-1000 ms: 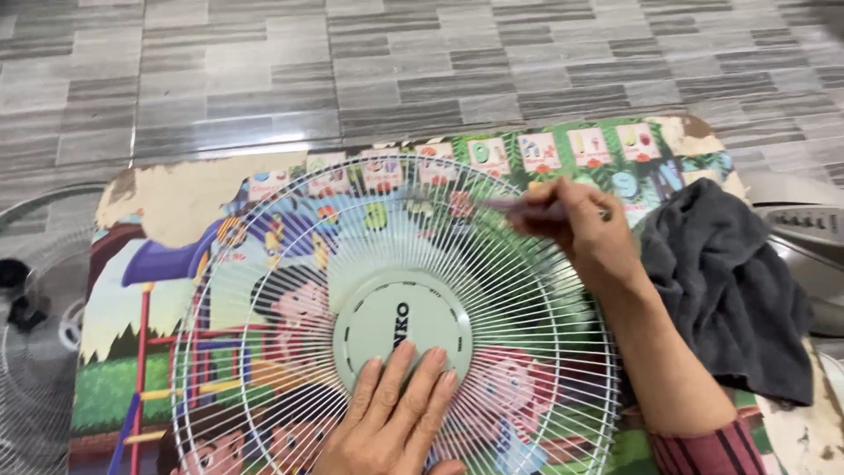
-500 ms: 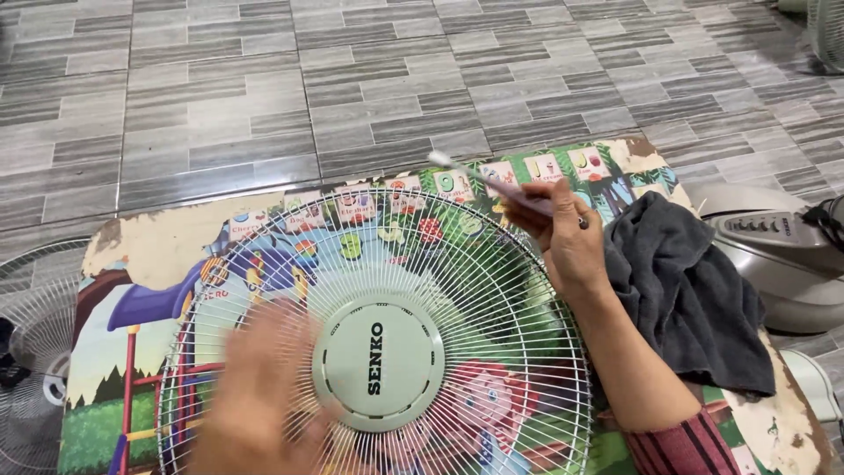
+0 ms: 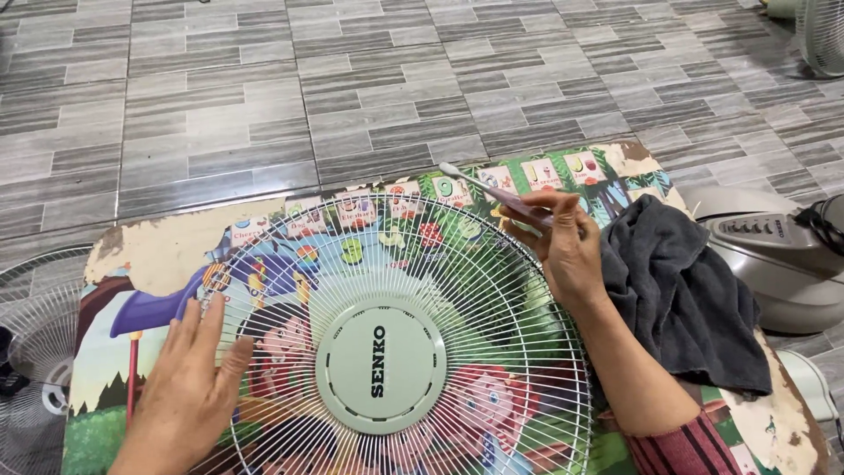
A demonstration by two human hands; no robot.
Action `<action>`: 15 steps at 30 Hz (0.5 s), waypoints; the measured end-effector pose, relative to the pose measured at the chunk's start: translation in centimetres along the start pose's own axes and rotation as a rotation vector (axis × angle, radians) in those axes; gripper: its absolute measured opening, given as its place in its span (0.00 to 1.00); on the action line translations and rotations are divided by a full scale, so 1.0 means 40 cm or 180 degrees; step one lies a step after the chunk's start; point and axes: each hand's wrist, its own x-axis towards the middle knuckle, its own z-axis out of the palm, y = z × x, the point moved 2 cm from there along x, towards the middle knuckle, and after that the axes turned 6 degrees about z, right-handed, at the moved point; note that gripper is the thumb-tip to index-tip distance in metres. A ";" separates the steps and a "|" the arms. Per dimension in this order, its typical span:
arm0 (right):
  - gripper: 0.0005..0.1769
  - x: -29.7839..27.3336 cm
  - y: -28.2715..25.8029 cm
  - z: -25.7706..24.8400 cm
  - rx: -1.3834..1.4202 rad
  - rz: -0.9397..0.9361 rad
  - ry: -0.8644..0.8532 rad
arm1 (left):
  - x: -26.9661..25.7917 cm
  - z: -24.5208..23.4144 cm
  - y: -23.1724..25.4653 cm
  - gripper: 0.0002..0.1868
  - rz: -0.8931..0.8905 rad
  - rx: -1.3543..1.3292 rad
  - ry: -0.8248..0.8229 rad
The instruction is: Cleaning the grill of a fan cover using a toothbrush
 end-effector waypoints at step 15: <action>0.32 -0.264 -0.044 -0.029 0.0464 0.0497 -0.0735 | -0.188 0.295 0.316 0.36 0.3432 0.0938 0.1313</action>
